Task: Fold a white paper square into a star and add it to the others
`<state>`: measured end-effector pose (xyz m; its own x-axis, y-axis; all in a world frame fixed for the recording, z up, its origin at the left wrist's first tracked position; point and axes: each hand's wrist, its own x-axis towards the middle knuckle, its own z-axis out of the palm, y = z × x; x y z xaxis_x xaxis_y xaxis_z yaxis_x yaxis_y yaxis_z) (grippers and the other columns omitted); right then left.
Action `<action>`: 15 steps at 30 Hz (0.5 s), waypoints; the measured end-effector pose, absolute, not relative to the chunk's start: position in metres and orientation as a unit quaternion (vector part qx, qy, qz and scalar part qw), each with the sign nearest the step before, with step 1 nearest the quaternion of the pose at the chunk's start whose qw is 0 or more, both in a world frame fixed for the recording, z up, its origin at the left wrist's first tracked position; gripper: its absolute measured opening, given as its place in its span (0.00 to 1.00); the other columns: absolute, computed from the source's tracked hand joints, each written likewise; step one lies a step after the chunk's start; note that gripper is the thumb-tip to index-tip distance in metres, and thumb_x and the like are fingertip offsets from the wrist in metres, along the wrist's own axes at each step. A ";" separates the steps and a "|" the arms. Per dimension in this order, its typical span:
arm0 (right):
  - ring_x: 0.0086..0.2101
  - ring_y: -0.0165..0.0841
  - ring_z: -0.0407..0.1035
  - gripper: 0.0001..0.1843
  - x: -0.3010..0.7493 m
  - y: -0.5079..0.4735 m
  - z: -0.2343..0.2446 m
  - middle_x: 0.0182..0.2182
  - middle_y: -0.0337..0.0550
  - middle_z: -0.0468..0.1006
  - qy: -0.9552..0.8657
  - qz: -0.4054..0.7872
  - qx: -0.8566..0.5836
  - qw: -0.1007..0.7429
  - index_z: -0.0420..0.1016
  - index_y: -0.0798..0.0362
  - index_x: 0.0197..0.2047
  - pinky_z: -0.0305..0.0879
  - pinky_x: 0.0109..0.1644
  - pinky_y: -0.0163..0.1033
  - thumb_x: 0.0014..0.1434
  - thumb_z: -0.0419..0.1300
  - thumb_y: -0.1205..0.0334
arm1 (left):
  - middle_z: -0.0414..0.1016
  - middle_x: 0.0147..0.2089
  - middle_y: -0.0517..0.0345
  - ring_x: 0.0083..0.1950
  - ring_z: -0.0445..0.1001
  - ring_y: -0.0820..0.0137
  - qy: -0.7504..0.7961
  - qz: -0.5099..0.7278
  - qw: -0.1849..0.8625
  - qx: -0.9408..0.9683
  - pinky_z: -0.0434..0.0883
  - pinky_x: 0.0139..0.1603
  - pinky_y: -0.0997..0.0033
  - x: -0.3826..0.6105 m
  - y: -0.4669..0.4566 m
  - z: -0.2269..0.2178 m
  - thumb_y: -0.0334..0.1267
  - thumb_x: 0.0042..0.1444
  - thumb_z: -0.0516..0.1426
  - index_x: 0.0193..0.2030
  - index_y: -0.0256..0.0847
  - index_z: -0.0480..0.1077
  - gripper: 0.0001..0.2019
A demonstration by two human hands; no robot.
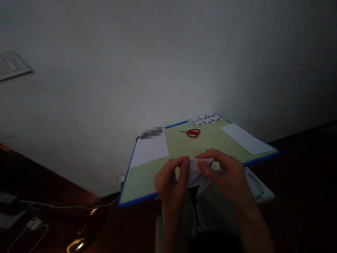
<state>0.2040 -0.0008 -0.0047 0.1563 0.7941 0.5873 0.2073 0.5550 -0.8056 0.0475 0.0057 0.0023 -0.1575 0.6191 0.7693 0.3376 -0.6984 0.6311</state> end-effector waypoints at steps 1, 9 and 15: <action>0.38 0.38 0.75 0.05 0.203 0.000 -0.005 0.35 0.40 0.83 -0.605 0.226 -0.414 0.642 0.87 0.45 0.40 0.72 0.44 0.41 0.62 0.68 0.60 | 0.87 0.35 0.56 0.34 0.84 0.68 0.373 0.663 0.105 0.640 0.79 0.37 0.72 0.048 0.006 0.002 0.37 0.64 0.66 0.39 0.42 0.84 0.04; 0.38 0.38 0.76 0.05 0.204 0.004 -0.001 0.34 0.39 0.84 -0.597 0.228 -0.407 0.652 0.84 0.46 0.36 0.70 0.45 0.42 0.64 0.66 0.60 | 0.87 0.35 0.57 0.35 0.83 0.69 0.362 0.658 0.097 0.653 0.77 0.37 0.73 0.047 0.008 0.000 0.35 0.65 0.66 0.40 0.43 0.84 0.04; 0.40 0.37 0.75 0.04 0.208 0.003 0.001 0.35 0.36 0.82 -0.620 0.260 -0.384 0.633 0.83 0.45 0.37 0.67 0.48 0.41 0.61 0.73 0.60 | 0.86 0.35 0.57 0.35 0.82 0.70 0.327 0.635 0.116 0.691 0.76 0.38 0.73 0.044 0.009 0.004 0.32 0.64 0.66 0.41 0.42 0.83 0.03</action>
<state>0.2080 0.0028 0.0005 0.0957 0.8054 0.5850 0.1467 0.5699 -0.8085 0.0441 0.0092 0.0038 -0.0191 0.5983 0.8010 0.3048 -0.7596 0.5746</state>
